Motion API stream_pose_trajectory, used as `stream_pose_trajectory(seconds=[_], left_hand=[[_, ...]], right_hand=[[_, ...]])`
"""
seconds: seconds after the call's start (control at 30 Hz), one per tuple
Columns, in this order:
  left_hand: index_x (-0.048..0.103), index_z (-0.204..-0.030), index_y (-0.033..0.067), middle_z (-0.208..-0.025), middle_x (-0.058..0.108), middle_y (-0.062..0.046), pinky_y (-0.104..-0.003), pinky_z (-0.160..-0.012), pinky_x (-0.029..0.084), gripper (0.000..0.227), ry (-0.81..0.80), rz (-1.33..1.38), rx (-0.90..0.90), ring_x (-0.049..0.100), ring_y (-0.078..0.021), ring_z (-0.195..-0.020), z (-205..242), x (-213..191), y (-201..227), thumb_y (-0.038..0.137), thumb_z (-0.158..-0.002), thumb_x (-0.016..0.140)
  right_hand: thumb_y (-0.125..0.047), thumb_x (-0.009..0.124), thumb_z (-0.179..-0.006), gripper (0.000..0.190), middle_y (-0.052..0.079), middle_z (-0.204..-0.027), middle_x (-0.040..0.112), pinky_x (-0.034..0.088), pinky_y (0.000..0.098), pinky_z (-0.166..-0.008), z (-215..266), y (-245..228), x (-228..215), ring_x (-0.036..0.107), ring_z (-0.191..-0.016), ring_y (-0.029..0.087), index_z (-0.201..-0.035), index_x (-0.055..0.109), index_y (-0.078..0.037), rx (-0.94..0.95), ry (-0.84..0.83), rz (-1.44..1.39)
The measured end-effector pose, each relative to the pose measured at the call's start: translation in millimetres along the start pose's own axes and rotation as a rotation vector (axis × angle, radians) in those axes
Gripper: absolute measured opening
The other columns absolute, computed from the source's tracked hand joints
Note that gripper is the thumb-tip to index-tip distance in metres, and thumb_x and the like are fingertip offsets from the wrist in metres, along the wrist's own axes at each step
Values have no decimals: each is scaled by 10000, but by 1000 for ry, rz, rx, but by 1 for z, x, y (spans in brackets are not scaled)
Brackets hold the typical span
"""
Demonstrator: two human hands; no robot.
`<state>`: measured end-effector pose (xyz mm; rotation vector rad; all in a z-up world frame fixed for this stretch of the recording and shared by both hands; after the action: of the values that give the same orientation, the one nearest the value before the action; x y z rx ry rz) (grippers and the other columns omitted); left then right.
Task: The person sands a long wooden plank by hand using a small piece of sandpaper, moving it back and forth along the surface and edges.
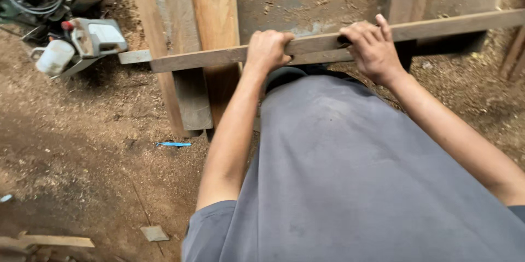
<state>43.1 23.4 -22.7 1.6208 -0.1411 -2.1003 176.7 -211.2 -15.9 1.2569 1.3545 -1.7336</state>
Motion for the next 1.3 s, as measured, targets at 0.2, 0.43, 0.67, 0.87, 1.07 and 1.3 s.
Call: stream_pose_trajectory(seconds=[0.2, 0.43, 0.67, 0.87, 1.07, 1.3], left_hand=[[789, -1095, 246, -950, 767, -57, -522, -913, 454, 460, -55, -23, -70, 655, -288, -1061, 19, -13, -31, 260, -646, 887], [723, -1174, 224, -1237, 675, -49, -672, -1099, 271, 655, -5, -83, -136, 460, -314, -1330, 13, -16, -8, 345, -571, 948], [691, -1110, 146, -1102, 724, -49, -561, -995, 400, 518, 235, -142, -58, 601, -264, -1178, -2, 17, 54, 213, -627, 864], [709, -953, 168, -910, 744, -6, -454, -792, 445, 328, 267, -90, -12, 678, -235, -969, -8, 28, 40, 114, -641, 792], [733, -960, 207, -958, 756, 14, -432, -791, 453, 284, 236, -104, -70, 671, -223, -956, 8, 10, -5, 99, -711, 816], [711, -997, 158, -976, 731, -23, -466, -830, 433, 528, 264, -203, 1, 649, -265, -1011, 8, -26, 5, 267, -512, 891]], right_hand=[[-209, 613, -1055, 573, 175, -1525, 512, 169, 524, -1302, -9, -13, -10, 411, -1502, 320, -1578, 412, -91, -2, 39, -257], [-265, 688, -967, 601, 129, -1517, 537, 183, 557, -1278, -58, -58, -15, 412, -1499, 285, -1508, 487, -94, -136, -83, -447], [-282, 785, -854, 751, 101, -1558, 515, 180, 560, -1265, -26, -19, -24, 420, -1493, 259, -1527, 487, -133, 64, -194, -318], [-302, 788, -855, 800, 151, -1585, 477, 216, 537, -1262, -44, -49, -10, 379, -1517, 297, -1539, 438, -77, -66, -92, -352], [-352, 816, -841, 836, 140, -1583, 477, 215, 541, -1250, -59, -48, -10, 386, -1506, 272, -1535, 439, -77, -95, -88, -195], [-319, 840, -845, 850, 186, -1562, 472, 294, 530, -1247, -52, -39, -8, 422, -1477, 345, -1534, 430, -36, -1, 44, -351]])
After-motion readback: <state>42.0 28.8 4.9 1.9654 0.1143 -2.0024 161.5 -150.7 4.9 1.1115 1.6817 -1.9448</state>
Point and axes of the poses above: each hand's wrist, its own z-axis away from the middle knuckle, its own x-axis out of the palm, y = z × x, the point moved 5 cm from there along -z, towards the middle knuckle
